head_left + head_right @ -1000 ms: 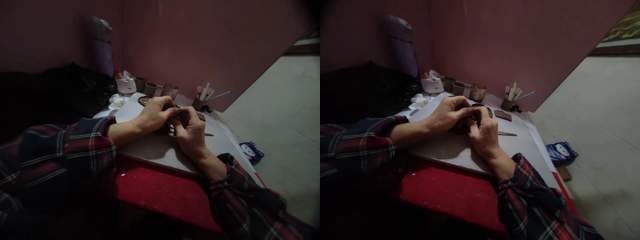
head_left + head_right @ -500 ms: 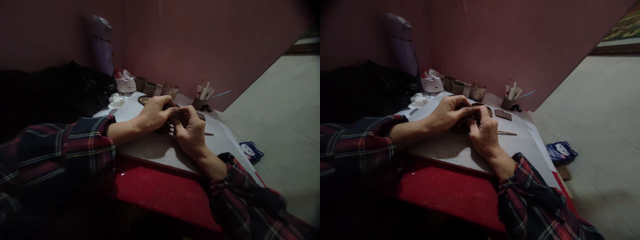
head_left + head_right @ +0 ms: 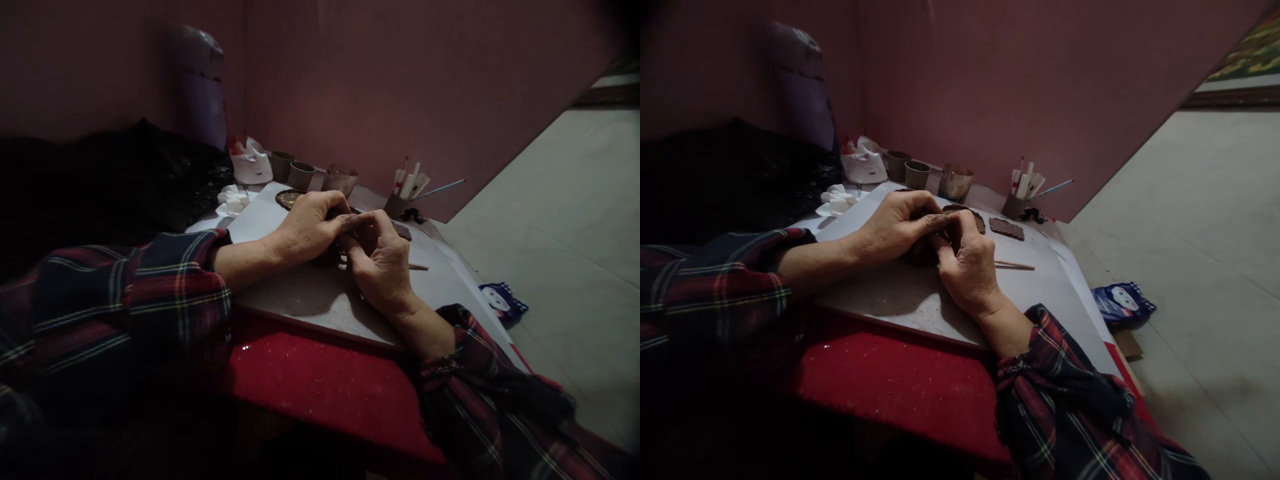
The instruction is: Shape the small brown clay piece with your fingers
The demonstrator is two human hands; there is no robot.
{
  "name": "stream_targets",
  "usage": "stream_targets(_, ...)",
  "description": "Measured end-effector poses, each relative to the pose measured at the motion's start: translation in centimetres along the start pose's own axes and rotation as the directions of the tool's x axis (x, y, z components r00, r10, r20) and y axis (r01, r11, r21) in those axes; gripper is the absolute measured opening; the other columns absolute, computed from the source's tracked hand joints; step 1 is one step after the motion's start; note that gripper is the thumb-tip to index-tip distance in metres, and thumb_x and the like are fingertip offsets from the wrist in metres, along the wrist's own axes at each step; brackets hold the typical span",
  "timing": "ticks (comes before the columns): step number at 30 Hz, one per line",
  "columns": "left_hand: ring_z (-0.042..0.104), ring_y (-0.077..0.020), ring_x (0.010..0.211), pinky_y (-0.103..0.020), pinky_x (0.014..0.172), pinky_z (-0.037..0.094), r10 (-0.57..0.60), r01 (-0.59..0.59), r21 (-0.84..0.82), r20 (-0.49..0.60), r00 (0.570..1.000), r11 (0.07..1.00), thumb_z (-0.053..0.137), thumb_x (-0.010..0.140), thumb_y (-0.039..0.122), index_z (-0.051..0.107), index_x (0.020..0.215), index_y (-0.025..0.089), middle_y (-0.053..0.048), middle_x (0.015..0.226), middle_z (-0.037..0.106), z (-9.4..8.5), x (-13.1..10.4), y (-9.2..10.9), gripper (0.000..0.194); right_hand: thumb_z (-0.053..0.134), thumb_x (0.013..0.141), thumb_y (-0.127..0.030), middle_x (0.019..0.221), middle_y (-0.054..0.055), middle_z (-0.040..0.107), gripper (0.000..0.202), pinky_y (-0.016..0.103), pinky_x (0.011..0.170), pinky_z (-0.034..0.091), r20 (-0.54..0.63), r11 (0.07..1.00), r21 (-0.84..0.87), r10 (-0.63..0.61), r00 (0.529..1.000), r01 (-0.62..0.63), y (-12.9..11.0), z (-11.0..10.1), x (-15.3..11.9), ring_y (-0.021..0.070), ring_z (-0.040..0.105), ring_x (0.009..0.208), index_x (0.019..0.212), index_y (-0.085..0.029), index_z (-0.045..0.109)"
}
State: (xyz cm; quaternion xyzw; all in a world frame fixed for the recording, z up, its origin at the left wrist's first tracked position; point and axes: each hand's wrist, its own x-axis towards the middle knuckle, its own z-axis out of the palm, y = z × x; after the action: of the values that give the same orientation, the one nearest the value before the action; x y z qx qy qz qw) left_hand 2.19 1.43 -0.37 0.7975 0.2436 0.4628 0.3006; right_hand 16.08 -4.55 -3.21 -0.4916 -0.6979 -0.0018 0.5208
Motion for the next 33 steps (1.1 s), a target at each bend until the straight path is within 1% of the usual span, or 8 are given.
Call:
stream_targets(11, 0.050, -0.0101, 0.061, -0.023, 0.057, 0.036, 0.000, 0.000, 0.021, 0.011, 1.000, 1.000, 0.064, 0.086, 0.042, 0.067, 0.075, 0.012, -0.001, 0.066, 0.062, 0.02, 0.05, -0.11, 0.032, 0.062, 0.084, -0.021, 0.082, -0.001, 0.068, 0.014, 0.030, 0.068, 0.049, 0.009, 1.000, -0.019, -0.005, 1.000, 0.006, 0.02, -0.07, -0.03, 0.0148, 0.063, 0.072, 0.094, -0.023, 0.053)
stream_targets(16, 0.049, -0.0100, 0.061, -0.023, 0.057, 0.034, 0.020, -0.020, 0.030, 0.002, 1.000, 0.999, 0.065, 0.086, 0.041, 0.065, 0.071, 0.013, 0.001, 0.062, 0.059, 0.07, 0.08, -0.24, 0.031, 0.062, 0.083, -0.020, 0.080, -0.002, 0.067, 0.014, 0.030, 0.066, 0.049, 0.012, 0.999, -0.037, -0.017, 1.000, 0.017, -0.04, -0.10, 0.05, 0.0151, 0.063, 0.070, 0.092, -0.023, 0.052)
stream_targets(20, 0.047, -0.0096, 0.058, -0.023, 0.054, 0.033, 0.010, -0.010, 0.034, 0.011, 1.000, 0.999, 0.065, 0.086, 0.043, 0.065, 0.071, 0.013, 0.001, 0.060, 0.058, 0.06, 0.06, -0.21, 0.033, 0.063, 0.082, -0.021, 0.078, -0.002, 0.066, 0.015, 0.029, 0.064, 0.048, 0.016, 0.999, -0.046, -0.015, 1.000, 0.016, -0.06, -0.04, 0.11, 0.0147, 0.061, 0.067, 0.091, -0.023, 0.051)
stream_targets(33, 0.046, -0.0097, 0.056, -0.024, 0.053, 0.031, -0.014, 0.013, 0.048, 0.016, 1.000, 0.999, 0.065, 0.085, 0.040, 0.065, 0.070, 0.014, 0.000, 0.058, 0.058, 0.05, 0.04, -0.06, 0.030, 0.060, 0.083, -0.022, 0.082, 0.000, 0.067, 0.014, 0.031, 0.066, 0.049, 0.038, 0.997, -0.071, 0.002, 0.999, 0.001, -0.16, -0.07, 0.10, 0.0163, 0.061, 0.071, 0.091, -0.024, 0.049)
